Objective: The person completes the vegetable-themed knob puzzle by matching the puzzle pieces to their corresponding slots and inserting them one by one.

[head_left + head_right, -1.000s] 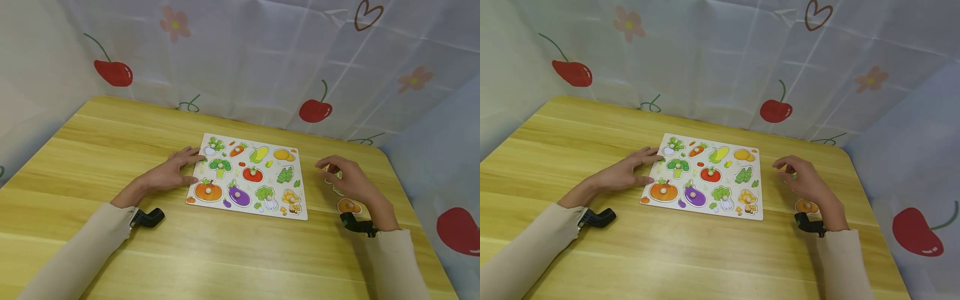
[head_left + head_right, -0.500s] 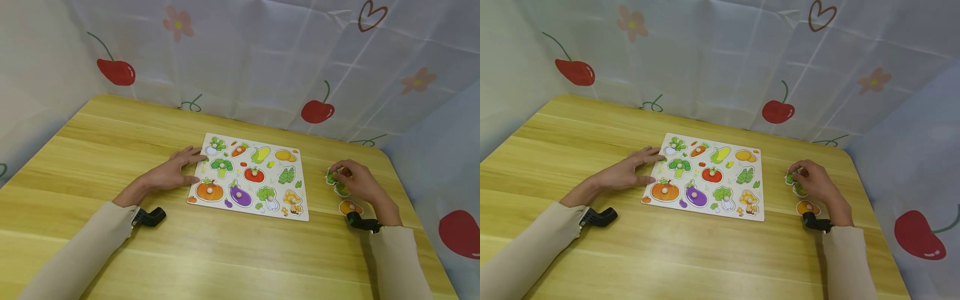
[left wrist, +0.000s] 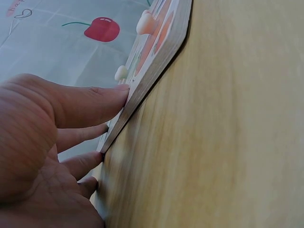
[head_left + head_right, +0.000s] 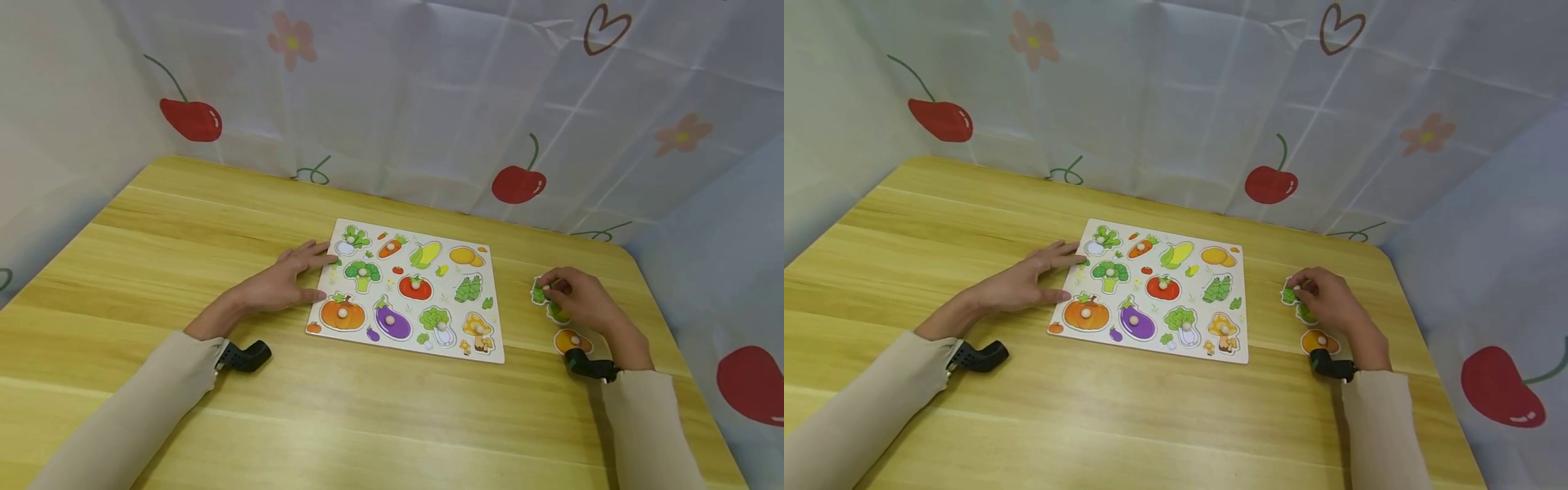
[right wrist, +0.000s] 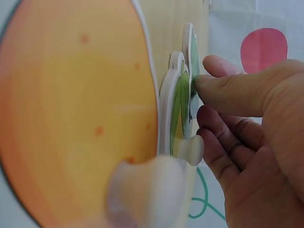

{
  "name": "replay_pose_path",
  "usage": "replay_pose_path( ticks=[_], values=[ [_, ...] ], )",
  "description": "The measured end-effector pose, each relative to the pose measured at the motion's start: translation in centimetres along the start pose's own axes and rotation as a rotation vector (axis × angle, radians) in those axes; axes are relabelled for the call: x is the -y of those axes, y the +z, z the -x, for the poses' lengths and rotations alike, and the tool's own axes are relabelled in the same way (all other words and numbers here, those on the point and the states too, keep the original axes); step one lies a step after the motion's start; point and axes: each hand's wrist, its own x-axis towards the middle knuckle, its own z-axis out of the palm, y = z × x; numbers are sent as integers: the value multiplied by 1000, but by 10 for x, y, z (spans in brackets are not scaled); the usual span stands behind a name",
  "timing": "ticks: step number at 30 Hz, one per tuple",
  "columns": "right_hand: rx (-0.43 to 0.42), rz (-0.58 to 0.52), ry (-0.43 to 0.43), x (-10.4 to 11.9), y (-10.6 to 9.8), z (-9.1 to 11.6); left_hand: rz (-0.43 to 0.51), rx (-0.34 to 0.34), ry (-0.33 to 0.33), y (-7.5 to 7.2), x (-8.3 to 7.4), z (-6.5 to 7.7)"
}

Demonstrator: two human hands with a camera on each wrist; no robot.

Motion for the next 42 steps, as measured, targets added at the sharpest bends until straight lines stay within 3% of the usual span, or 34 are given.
replay_pose_path(
  ticks=[24,35,42],
  values=[
    [-54,34,-60,12,7,0,-6,1,-3,0,-2,0],
    [-72,43,-165,39,9,-3,6,3,-5,1,-2,-1],
    [-32,1,-220,59,12,-12,4,1,-14,0,-2,0]
  ],
)
